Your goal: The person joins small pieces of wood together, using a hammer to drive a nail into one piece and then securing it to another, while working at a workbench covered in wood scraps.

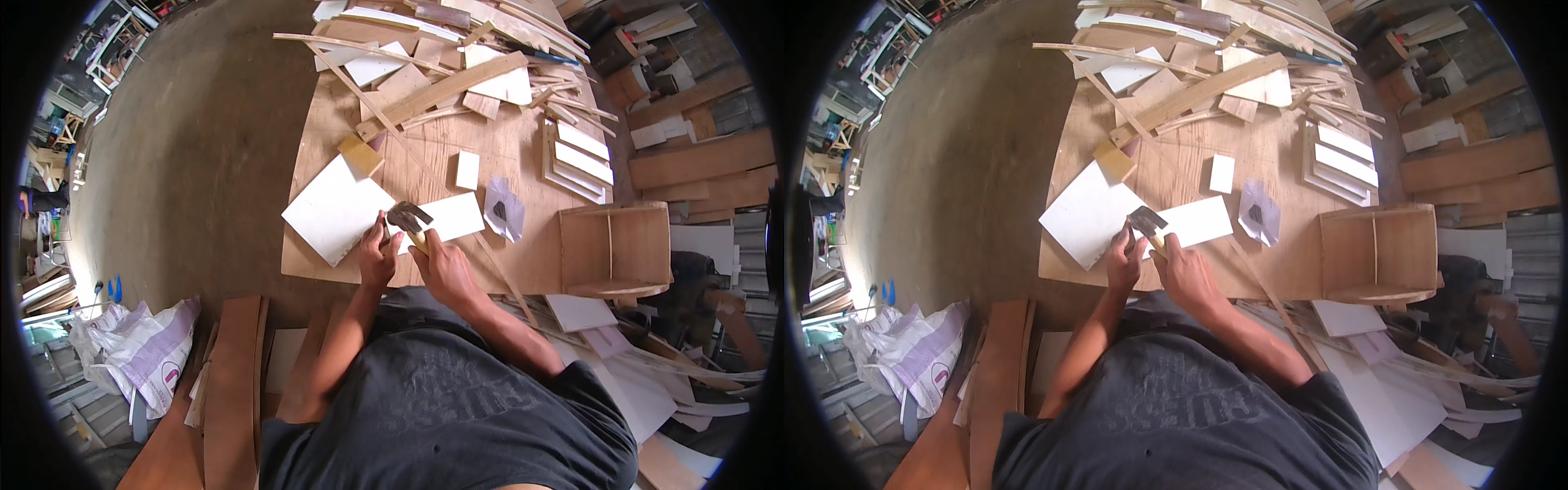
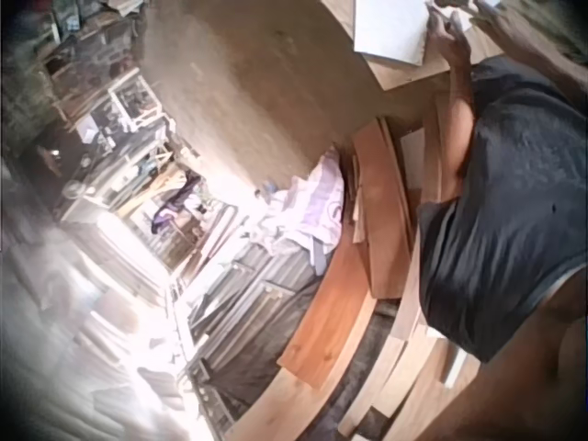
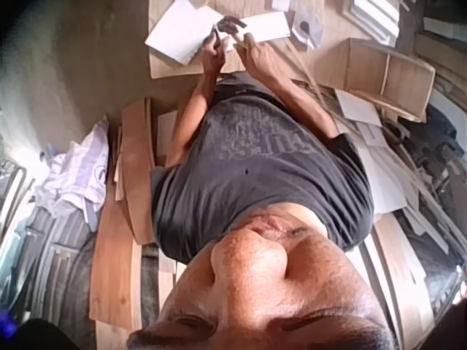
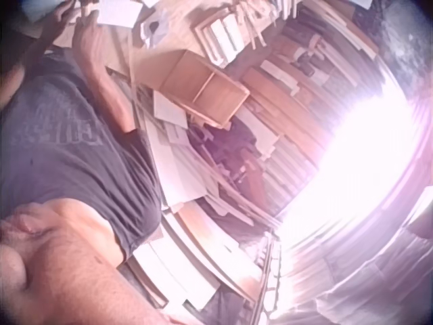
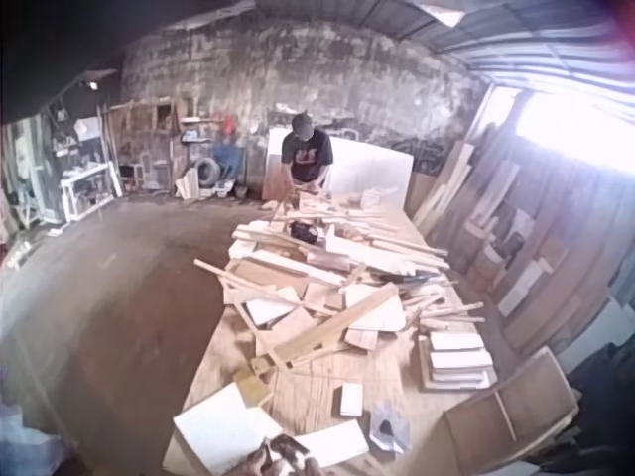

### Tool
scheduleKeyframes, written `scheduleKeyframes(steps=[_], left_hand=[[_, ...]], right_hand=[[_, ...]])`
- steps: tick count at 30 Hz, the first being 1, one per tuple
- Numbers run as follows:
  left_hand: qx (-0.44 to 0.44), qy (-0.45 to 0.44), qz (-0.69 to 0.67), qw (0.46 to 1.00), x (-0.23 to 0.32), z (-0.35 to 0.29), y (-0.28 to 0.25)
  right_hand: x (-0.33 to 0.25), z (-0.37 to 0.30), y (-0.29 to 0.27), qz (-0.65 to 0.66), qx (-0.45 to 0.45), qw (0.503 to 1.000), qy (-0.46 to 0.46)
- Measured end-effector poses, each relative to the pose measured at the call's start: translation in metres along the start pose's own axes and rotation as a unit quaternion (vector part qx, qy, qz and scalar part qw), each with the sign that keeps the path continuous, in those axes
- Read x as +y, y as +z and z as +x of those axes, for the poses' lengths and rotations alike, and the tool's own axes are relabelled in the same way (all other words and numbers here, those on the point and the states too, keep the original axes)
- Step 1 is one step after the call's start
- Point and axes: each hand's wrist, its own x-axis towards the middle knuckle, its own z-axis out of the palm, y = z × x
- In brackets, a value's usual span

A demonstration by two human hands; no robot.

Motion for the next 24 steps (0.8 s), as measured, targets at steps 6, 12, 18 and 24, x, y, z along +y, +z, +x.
scheduleKeyframes(steps=[6,12,18,24], left_hand=[[0.005,0.015,0.011,1.0,-0.005,-0.003,0.002],[0.007,0.023,0.019,1.0,-0.003,0.001,0.001],[0.009,0.003,-0.015,1.0,-0.004,0.002,0.006],[0.004,0.011,0.008,1.0,0.003,0.0,0.002]], right_hand=[[-0.005,-0.001,-0.002,-0.038,-0.006,0.999,0.014],[-0.005,-0.006,0.001,0.036,0.062,0.996,-0.054],[0.01,0.001,0.008,-0.008,0.022,0.999,-0.032],[0.015,0.001,0.016,-0.032,0.037,0.998,-0.031]])
